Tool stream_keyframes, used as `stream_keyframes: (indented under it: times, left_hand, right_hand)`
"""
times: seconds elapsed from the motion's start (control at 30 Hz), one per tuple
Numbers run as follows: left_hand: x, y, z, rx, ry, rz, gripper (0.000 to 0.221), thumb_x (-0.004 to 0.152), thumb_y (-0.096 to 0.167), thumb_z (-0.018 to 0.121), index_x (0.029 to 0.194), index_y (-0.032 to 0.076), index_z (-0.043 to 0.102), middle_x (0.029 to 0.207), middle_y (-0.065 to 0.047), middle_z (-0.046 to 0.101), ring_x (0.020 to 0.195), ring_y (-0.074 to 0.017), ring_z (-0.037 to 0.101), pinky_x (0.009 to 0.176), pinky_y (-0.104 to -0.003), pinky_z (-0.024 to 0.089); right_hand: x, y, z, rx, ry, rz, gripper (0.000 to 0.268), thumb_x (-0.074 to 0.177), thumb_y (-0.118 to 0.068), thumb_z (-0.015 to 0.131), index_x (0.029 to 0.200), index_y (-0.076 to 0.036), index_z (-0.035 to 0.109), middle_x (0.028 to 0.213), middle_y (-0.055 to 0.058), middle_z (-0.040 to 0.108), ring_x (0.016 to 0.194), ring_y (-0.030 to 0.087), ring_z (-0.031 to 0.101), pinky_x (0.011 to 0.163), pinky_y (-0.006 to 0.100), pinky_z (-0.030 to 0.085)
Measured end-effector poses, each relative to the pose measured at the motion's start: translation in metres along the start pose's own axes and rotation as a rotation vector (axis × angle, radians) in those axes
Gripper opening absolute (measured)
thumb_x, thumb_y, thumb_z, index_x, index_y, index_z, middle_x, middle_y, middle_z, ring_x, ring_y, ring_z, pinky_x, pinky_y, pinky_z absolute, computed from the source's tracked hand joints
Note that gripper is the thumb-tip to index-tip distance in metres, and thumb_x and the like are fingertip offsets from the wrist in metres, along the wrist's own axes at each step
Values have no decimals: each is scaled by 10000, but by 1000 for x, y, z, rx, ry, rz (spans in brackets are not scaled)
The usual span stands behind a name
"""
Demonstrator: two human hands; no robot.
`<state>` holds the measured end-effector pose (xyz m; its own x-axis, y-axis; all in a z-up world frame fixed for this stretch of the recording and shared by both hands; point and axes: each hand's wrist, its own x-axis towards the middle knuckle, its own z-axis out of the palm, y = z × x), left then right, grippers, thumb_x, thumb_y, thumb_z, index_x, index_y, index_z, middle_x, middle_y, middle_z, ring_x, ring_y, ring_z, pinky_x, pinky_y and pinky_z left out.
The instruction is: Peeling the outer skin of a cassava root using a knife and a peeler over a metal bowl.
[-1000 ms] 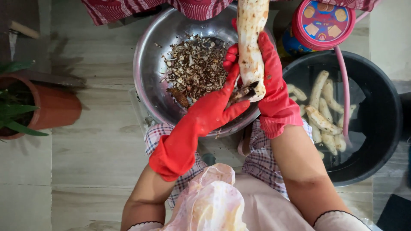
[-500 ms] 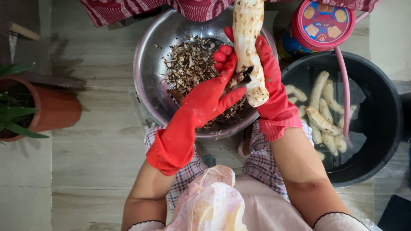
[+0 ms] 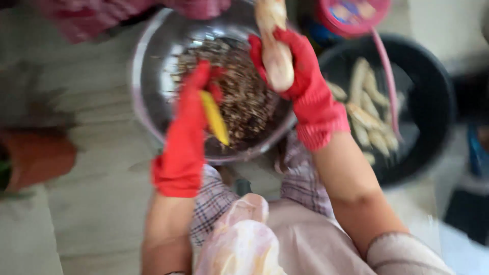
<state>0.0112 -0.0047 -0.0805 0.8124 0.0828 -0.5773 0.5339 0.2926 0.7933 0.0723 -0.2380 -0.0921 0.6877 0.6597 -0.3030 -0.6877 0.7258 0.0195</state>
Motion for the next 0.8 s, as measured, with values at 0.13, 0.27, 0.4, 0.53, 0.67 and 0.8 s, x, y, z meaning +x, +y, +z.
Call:
stream_keyframes:
  times: [0.13,0.27,0.4,0.53,0.67,0.8]
  left_hand:
    - [54,-7,-44,-291,73,-101,290,841,172,653,1105,148,769,819,-118,691,645,-204,622,531,-280,492]
    - [65,-9,-64,-583,120,-167,291,928,97,654,1170,-53,711,1216,-299,729,926,-303,747,716,-309,676]
    - [62,-17,-89,-434,-58,-172,380,971,311,607,1213,38,713,1198,-203,756,608,-126,688,588,-172,603]
    - [48,-6,-79,-393,-227,-186,438,1006,427,577,1334,159,687,1283,-128,730,658,-53,597,613,-158,529]
    - [35,5,-62,-346,-36,-130,448,976,386,584,1344,151,682,1207,-119,740,630,-39,551,585,-142,489]
    - [35,5,-60,-369,4,-157,422,961,378,618,1323,176,699,1224,-105,731,636,-47,569,586,-143,503]
  right_hand:
    - [-17,-35,0,142,297,-386,307,796,-99,786,1090,-81,697,1041,101,757,960,260,735,729,448,634]
    - [-32,-73,-65,340,461,-741,303,745,-65,841,1017,-53,707,916,149,738,804,348,733,730,404,669]
    - [-82,-44,-116,485,777,-871,424,783,-7,769,1195,-12,670,1028,171,702,956,322,731,765,365,663]
    - [-126,-6,-181,161,1092,-740,304,819,-88,805,1084,-35,667,882,95,676,789,196,698,727,296,632]
    - [-138,-1,-289,-66,1392,-772,633,710,-55,854,1281,-106,585,880,94,744,668,152,729,548,272,620]
    - [-168,-5,-341,19,1265,-846,348,832,-41,762,1157,27,658,803,101,681,625,176,700,547,249,613]
